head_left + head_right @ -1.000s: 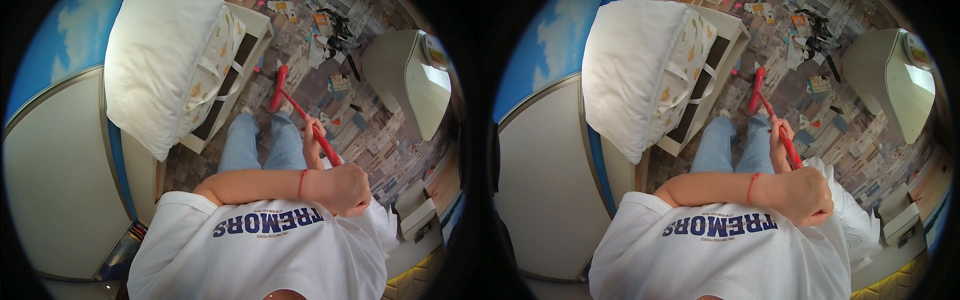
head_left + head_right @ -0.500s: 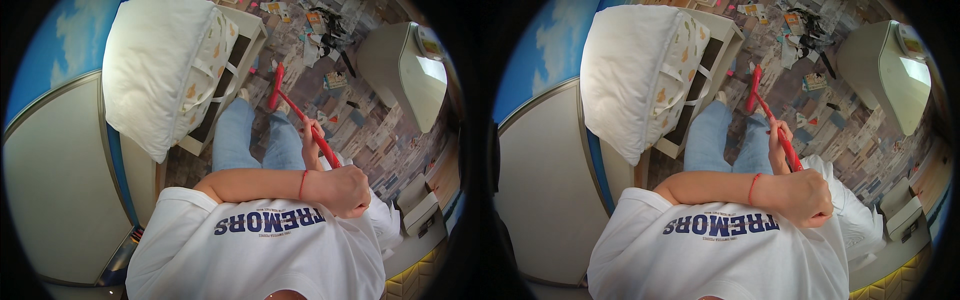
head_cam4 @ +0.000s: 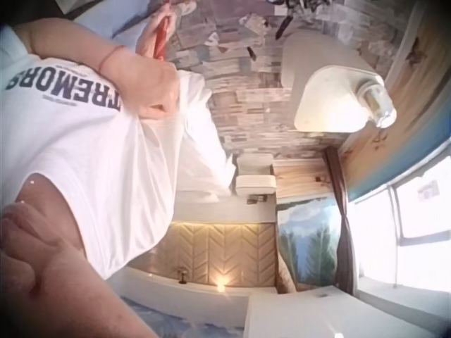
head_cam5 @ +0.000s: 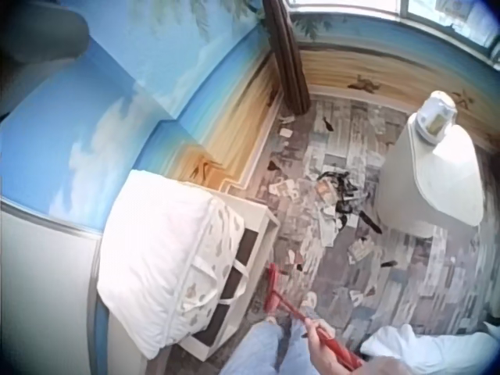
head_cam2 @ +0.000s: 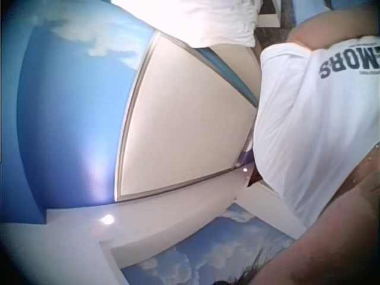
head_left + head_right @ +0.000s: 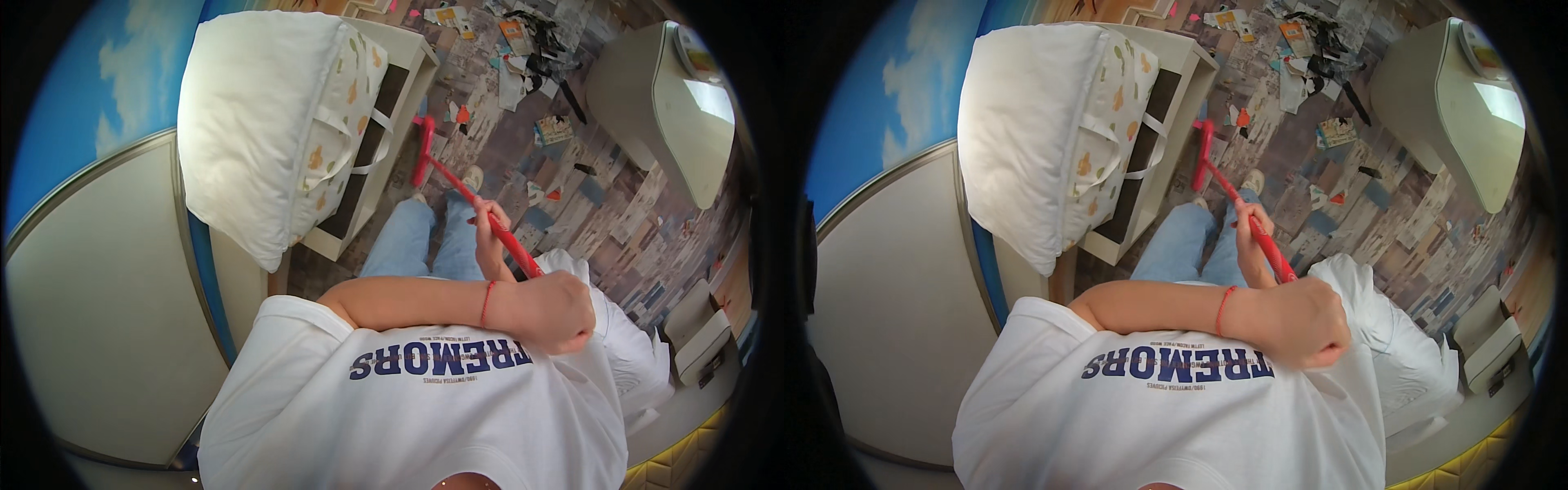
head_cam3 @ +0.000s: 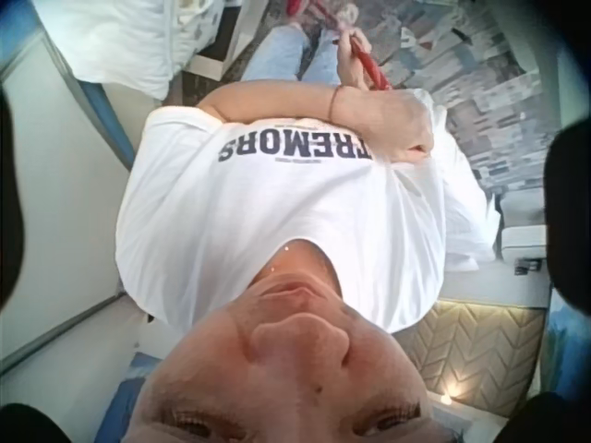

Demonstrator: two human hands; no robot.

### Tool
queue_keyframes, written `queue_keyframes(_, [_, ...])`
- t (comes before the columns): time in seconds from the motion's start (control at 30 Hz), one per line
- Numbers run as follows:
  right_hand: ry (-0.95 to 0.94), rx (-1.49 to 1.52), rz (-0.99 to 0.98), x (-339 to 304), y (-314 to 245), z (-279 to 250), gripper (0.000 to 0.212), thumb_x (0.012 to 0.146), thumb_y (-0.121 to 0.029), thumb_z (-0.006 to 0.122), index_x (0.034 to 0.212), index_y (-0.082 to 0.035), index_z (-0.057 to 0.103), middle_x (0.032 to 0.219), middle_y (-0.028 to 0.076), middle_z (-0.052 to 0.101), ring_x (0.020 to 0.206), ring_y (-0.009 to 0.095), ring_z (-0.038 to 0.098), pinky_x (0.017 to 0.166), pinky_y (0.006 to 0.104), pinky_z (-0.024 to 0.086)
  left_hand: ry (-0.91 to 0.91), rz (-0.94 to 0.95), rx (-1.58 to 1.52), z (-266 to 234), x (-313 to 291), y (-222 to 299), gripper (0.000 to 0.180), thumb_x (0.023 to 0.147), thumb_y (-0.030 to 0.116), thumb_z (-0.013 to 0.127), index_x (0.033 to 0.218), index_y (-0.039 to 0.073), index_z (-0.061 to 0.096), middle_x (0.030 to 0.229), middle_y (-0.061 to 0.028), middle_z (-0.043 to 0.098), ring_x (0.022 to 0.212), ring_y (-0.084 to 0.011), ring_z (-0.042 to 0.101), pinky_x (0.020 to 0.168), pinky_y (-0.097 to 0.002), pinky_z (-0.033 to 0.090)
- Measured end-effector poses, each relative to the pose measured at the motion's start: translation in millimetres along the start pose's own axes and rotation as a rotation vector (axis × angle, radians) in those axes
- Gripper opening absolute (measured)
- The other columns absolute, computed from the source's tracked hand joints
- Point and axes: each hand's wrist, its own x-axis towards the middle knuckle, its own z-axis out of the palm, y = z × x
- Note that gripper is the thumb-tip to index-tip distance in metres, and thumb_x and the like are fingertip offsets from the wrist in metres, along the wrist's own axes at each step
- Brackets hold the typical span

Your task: The person folds a white sheet on a bed and places it on a cabinet. Then the person sweeps the floor with a red broom, gathering debris into a pile near the center of the room.

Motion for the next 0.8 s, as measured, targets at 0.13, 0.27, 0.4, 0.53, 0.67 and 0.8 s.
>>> queue_keyframes(0.13, [0.007, 0.018, 0.141, -25.5, 44.6, 17.9, 0.036, 0.093, -0.023, 0.063, 0.064, -0.009, 0.049, 0.061, -0.004, 0.048, 0.056, 0.004, 0.039, 0.048, 0.0235, 0.035, 0.021, -0.136, -0.010, -6.3, -19.3, -34.6, 0.018, 0.068, 0.010, 0.058, 0.053, 0.002, 0.052, 0.051, -0.0145, 0.050, 0.044, -0.0306, 0.048, 0.046, -0.0379, 0.039])
queue_keyframes(0.27, [-0.087, -0.116, 0.371, -33.6, 112.8, 24.8, 0.038, 0.093, -0.037, 0.062, 0.068, -0.012, 0.048, 0.061, -0.001, 0.051, 0.056, 0.010, 0.048, 0.053, 0.0267, 0.040, -0.002, -0.348, -0.110, -22.2, -42.7, -92.2, 0.025, 0.074, 0.012, 0.059, 0.054, 0.000, 0.049, 0.051, -0.0167, 0.045, 0.043, -0.0291, 0.042, 0.045, -0.0378, 0.034])
queue_keyframes(0.4, [-0.036, -0.070, 0.313, -15.0, 109.3, 47.6, 0.037, 0.094, -0.033, 0.061, 0.068, -0.012, 0.047, 0.061, -0.002, 0.050, 0.057, 0.009, 0.047, 0.054, 0.0249, 0.038, 0.047, -0.270, -0.045, -34.0, -45.9, -120.9, 0.028, 0.076, 0.013, 0.059, 0.054, -0.001, 0.048, 0.050, -0.0166, 0.046, 0.043, -0.0302, 0.041, 0.045, -0.0381, 0.035])
queue_keyframes(0.53, [0.015, -0.053, 0.136, 45.9, 66.2, 43.8, 0.034, 0.094, -0.028, 0.060, 0.068, -0.009, 0.049, 0.061, -0.003, 0.048, 0.059, 0.008, 0.045, 0.057, 0.0240, 0.038, 0.068, -0.086, 0.032, -55.6, 2.0, -91.1, 0.027, 0.074, 0.013, 0.059, 0.052, 0.001, 0.050, 0.049, -0.0140, 0.048, 0.043, -0.0319, 0.044, 0.046, -0.0376, 0.039])
queue_keyframes(0.67, [0.023, 0.050, -0.063, 111.7, 21.4, 27.5, 0.032, 0.094, -0.025, 0.060, 0.069, -0.007, 0.052, 0.065, -0.003, 0.049, 0.061, 0.007, 0.044, 0.058, 0.0240, 0.039, 0.119, 0.107, 0.172, -57.6, 44.1, -78.8, 0.024, 0.071, 0.013, 0.059, 0.049, 0.004, 0.051, 0.047, -0.0113, 0.049, 0.043, -0.0310, 0.047, 0.046, -0.0375, 0.041])
queue_keyframes(0.8, [0.036, 0.104, -0.086, 133.4, -28.0, 22.5, 0.033, 0.094, -0.023, 0.060, 0.067, -0.008, 0.053, 0.069, -0.003, 0.050, 0.064, 0.006, 0.045, 0.060, 0.0239, 0.039, 0.153, 0.205, 0.230, -50.8, 69.1, -72.7, 0.021, 0.066, 0.015, 0.059, 0.047, 0.009, 0.053, 0.046, -0.0082, 0.050, 0.042, -0.0276, 0.050, 0.044, -0.0362, 0.042])
